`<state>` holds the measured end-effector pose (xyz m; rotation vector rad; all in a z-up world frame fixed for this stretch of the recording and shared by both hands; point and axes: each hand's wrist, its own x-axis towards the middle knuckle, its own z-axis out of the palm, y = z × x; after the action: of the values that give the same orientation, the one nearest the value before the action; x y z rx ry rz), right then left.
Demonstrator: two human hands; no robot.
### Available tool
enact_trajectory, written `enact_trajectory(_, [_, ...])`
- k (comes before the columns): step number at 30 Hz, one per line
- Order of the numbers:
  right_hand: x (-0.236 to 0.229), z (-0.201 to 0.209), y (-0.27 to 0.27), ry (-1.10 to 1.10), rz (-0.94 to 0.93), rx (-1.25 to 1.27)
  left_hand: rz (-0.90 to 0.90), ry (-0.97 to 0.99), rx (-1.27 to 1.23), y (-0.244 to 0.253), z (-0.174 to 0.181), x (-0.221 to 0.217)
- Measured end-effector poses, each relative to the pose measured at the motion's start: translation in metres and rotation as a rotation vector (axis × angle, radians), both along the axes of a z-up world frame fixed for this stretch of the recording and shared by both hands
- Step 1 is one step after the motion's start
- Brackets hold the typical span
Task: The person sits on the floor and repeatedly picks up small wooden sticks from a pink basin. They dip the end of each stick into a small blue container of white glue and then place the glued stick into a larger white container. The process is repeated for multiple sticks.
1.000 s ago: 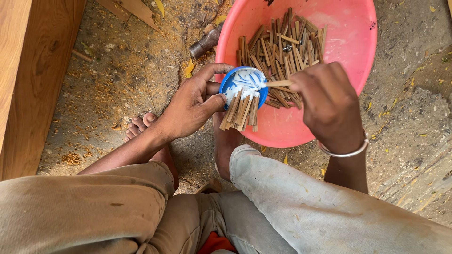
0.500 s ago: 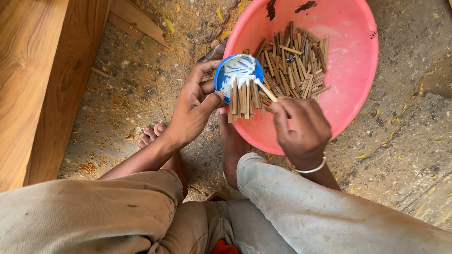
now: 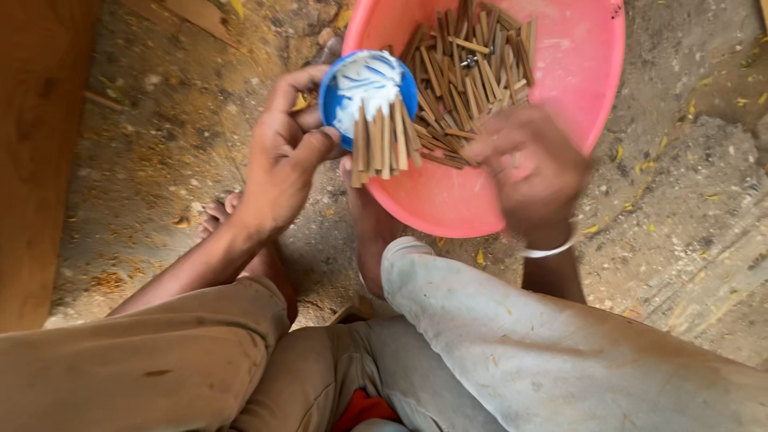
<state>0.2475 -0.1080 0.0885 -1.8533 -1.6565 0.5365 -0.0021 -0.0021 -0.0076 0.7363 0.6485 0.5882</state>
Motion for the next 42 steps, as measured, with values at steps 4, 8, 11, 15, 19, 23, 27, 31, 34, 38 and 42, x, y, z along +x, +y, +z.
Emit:
enact_trajectory(4, [0.051, -0.006, 0.003, -0.169, -0.141, -0.093, 0.049, 0.085, -0.024, 0.004, 0.008, 0.000])
enact_trajectory(8, [0.064, -0.047, 0.000, -0.017, 0.064, -0.610, 0.050, 0.118, -0.042, 0.005, 0.012, 0.002])
enact_trajectory(11, [0.052, -0.078, -0.007, -0.160, 0.273, -0.683, 0.043, 0.131, -0.042, 0.004, 0.010, 0.003])
enact_trajectory(15, [0.041, -0.095, -0.013, -0.264, 0.215, -0.807, 0.035, 0.141, -0.018, 0.003, 0.007, 0.001])
enact_trajectory(19, [0.052, -0.090, -0.014, -0.210, 0.371, -0.712, 0.050, 0.130, -0.034, 0.002, 0.007, 0.002])
enact_trajectory(23, [0.073, -0.079, -0.015, -0.153, 0.232, -0.789, 0.055, 0.147, -0.026, 0.001, 0.007, 0.003])
enact_trajectory(27, [0.082, -0.073, -0.020, -0.321, 0.053, -0.747, 0.058, 0.148, -0.021, 0.001, 0.008, 0.003])
enact_trajectory(31, [0.078, -0.074, -0.018, -0.285, 0.067, -0.863, 0.056, 0.150, -0.029, 0.002, 0.009, 0.004])
enact_trajectory(34, [0.068, -0.080, -0.019, -0.270, 0.105, -0.947, 0.042, 0.163, 0.001, 0.002, 0.009, 0.002])
enact_trajectory(38, [0.064, -0.087, -0.020, -0.144, 0.261, -0.838, 0.037, 0.171, 0.019, 0.003, 0.008, 0.003])
enact_trajectory(42, [0.076, -0.088, -0.024, -0.121, 0.266, -0.736, 0.043, 0.156, 0.008, 0.001, 0.007, 0.003])
